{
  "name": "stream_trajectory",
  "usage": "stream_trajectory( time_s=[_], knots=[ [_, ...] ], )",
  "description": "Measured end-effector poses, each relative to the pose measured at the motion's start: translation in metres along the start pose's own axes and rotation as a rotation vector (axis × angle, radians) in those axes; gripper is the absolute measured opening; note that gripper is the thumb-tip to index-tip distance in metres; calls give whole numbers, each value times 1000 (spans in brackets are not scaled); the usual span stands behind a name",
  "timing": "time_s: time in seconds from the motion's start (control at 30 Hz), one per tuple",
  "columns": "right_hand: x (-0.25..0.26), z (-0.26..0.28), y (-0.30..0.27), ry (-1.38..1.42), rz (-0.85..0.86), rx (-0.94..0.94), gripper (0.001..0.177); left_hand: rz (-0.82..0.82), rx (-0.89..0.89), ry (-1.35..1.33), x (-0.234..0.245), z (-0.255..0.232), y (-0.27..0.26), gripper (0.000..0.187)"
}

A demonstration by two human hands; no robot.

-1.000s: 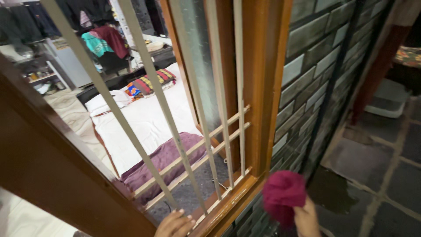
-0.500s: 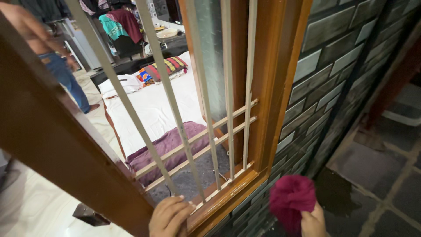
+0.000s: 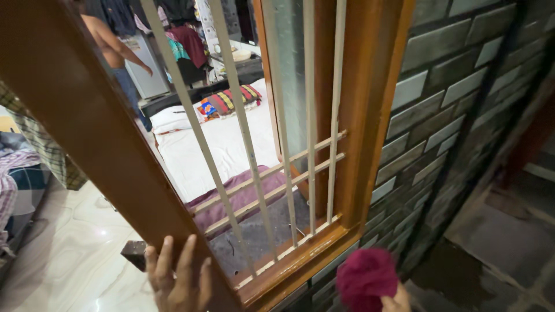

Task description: The person wipes the wooden door frame and metal security bars with a pink cloth. They clean the vertical edges, horizontal bars, and the latch area of the door frame.

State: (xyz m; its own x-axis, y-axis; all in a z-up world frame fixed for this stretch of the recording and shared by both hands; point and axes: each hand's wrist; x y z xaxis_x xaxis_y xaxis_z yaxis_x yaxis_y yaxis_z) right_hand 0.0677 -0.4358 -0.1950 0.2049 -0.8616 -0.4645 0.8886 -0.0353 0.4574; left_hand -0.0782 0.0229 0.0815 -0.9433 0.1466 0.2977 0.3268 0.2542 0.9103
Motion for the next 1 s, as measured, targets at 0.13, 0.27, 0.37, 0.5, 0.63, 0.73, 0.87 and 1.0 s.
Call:
stream_trajectory(
  time_s=[0.13, 0.27, 0.37, 0.5, 0.63, 0.73, 0.87, 1.0],
  knots=[
    [1, -5, -6, 50, 22, -51, 45, 128, -54, 84, -14, 0, -5, 67],
    [-2, 5, -33, 57, 0, -67, 48, 192, -68, 149, -18, 5, -8, 74],
    [-8, 21, -50, 52, -45, -80, 50, 203, -52, 137, -20, 9, -15, 77],
    [-30, 27, -56, -242, -75, -42, 49, 186, -46, 146, -28, 19, -20, 80],
    [-61, 5, -61, -276, -21, 98, 44, 89, -88, 203, -39, 28, -25, 77],
    [-100, -13, -65, -135, -38, 38, 46, -92, -122, 151, -56, 35, -29, 73],
    [-193, 16, -50, -112, 64, 21, 60, -121, -41, -145, -59, 42, -47, 74],
    [-308, 99, -3, -290, 325, 250, 54, -211, 64, -327, -50, 33, -43, 84]
  ],
)
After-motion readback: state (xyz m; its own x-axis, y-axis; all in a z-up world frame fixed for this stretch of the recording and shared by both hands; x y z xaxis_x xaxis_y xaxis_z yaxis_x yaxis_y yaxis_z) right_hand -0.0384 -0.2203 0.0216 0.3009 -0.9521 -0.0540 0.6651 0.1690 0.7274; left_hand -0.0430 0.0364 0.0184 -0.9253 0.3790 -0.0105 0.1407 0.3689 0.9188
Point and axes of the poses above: each hand's wrist, its own y-axis towards the middle knuckle, its own x-axis out of the back of the hand, z = x × y, and after that the axes turned 9 degrees about x, right-handed
